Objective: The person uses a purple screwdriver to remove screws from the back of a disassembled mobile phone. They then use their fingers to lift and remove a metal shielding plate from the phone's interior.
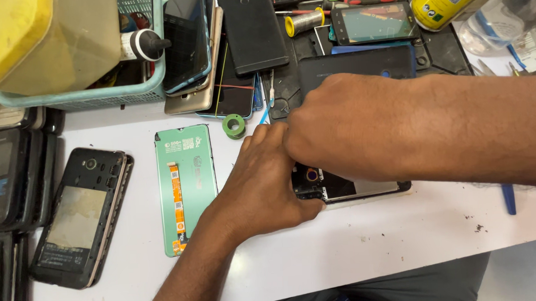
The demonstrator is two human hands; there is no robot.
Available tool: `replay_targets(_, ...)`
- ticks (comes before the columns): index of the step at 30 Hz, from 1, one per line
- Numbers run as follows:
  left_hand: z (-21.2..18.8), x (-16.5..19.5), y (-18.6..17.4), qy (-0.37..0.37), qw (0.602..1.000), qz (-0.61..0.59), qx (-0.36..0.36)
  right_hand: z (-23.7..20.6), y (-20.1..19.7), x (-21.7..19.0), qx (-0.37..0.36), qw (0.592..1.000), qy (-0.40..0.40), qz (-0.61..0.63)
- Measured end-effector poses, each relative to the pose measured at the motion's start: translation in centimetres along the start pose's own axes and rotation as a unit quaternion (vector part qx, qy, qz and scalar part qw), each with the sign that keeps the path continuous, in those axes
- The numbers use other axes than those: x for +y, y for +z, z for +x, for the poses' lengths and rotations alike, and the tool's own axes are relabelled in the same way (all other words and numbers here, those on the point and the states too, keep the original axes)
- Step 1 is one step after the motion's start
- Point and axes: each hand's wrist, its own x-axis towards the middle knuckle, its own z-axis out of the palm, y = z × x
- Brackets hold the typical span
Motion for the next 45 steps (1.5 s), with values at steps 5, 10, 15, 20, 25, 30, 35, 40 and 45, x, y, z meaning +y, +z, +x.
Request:
replay_targets(5, -0.4, -0.3, 0.4, 0.054, 0.997, -0.021, 0.043, 0.1, -0.1, -0.2, -0.004, 1.0, -0.014, -0.006)
replay_targets(10, -0.5, -0.1, 0.2, 0.075, 0.995, -0.019, 0.057, 0.0, -0.3, -0.8, 0.014, 1.0, -0.006, -0.006)
replay_targets(15, -0.4, 0.3, 0.1, 0.072, 0.996, 0.0, 0.06, -2.8, 2.1, 1.4, 0.017, 0.993, 0.081, 0.09)
replay_targets(20, -0.2, 0.6, 0.6, 0.092, 0.992, 0.008, 0.089, -10.3, 9.5, 6.5, 0.342, 0.869, -0.004, 0.358)
replay_targets(25, 0.2, 0.9, 1.0, 0.06, 0.995, 0.026, 0.081, -15.4, 20.0, 7.4, 0.449, 0.67, 0.224, 0.547)
replay_targets(30, 0.4, 1.2, 1.1, 0.044, 0.995, 0.047, 0.073, -15.3, 27.5, 8.1, 0.545, 0.545, 0.302, 0.561)
replay_targets(35, 0.7, 0.9, 1.2, -0.003, 0.998, 0.064, 0.025, -13.0, 28.8, 10.6, 0.467, 0.595, 0.313, 0.575)
replay_targets(40, 0.4, -0.2, 1.5, 0.012, 0.998, 0.059, 0.033, -11.2, 26.9, 12.3, 0.379, 0.782, 0.334, 0.365)
replay_targets(45, 0.3, -1.1, 1.8, 0.029, 0.998, 0.053, 0.023, -10.2, 25.3, 13.1, 0.283, 0.846, 0.35, 0.287)
